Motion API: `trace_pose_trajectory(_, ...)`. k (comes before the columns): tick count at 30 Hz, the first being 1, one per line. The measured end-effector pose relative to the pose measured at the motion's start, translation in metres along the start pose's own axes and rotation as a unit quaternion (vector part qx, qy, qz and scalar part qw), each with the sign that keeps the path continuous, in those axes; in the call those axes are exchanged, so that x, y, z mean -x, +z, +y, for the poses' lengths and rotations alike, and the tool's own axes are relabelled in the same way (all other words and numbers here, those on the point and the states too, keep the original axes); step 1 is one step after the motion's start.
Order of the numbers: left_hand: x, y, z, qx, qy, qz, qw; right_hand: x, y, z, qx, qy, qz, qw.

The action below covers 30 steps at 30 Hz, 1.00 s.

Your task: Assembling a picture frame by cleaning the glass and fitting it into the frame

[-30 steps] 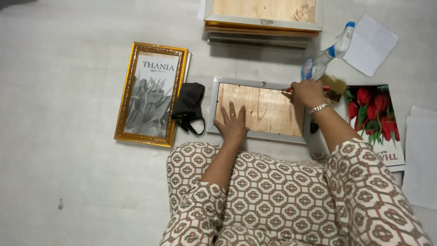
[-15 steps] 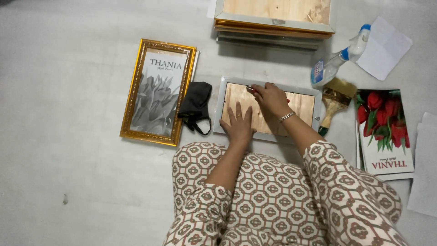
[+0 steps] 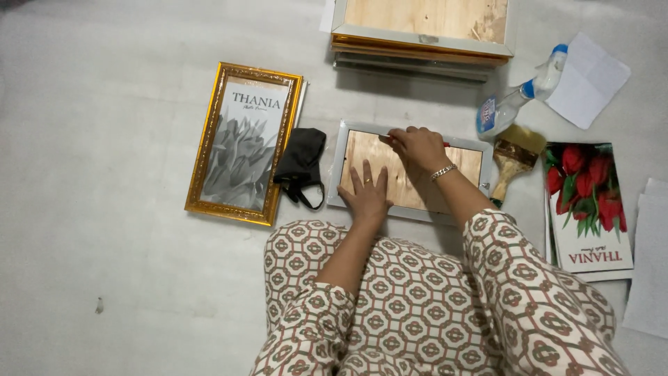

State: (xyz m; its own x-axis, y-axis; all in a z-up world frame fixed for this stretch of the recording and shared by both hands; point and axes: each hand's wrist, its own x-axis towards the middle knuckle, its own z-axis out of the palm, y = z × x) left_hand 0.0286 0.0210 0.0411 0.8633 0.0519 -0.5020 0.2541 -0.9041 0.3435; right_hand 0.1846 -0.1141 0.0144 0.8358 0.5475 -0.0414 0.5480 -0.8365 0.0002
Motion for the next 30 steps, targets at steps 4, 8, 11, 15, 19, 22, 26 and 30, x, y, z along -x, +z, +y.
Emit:
trace_pose_trajectory(4,-0.004,0.004,-0.001,0.007,0.000,-0.004,1.000,-0.009,-0.032,-0.004,-0.046,0.013,-0.086,0.995)
trace_pose_trajectory(8,0.000,0.001,0.000,0.008,0.000,0.011,1.000,-0.022,-0.034,-0.001,-0.071,0.051,-0.155,0.984)
trace_pose_trajectory(11,0.003,-0.001,-0.001,0.017,0.006,0.020,1.000,-0.033,-0.023,-0.001,-0.068,0.072,-0.182,0.978)
trace_pose_trajectory(15,0.011,-0.012,-0.007,0.095,0.016,0.024,0.995,-0.032,0.010,-0.007,-0.030,0.065,-0.177,0.982)
trace_pose_trajectory(19,-0.008,-0.016,-0.034,0.188,0.001,0.090,0.978,-0.013,0.014,-0.035,-0.073,0.047,-0.194,0.977)
trace_pose_trajectory(22,-0.031,-0.016,-0.068,0.234,-0.078,0.180,0.952,0.019,-0.053,-0.074,-0.229,0.040,-0.228,0.946)
trace_pose_trajectory(26,-0.072,0.013,-0.104,0.310,-0.160,0.199,0.916,0.032,-0.068,-0.095,-0.342,0.055,-0.232,0.909)
trace_pose_trajectory(30,-0.082,0.027,-0.099,0.301,-0.158,0.210,0.917,0.027,-0.061,-0.107,-0.363,0.087,-0.234,0.898)
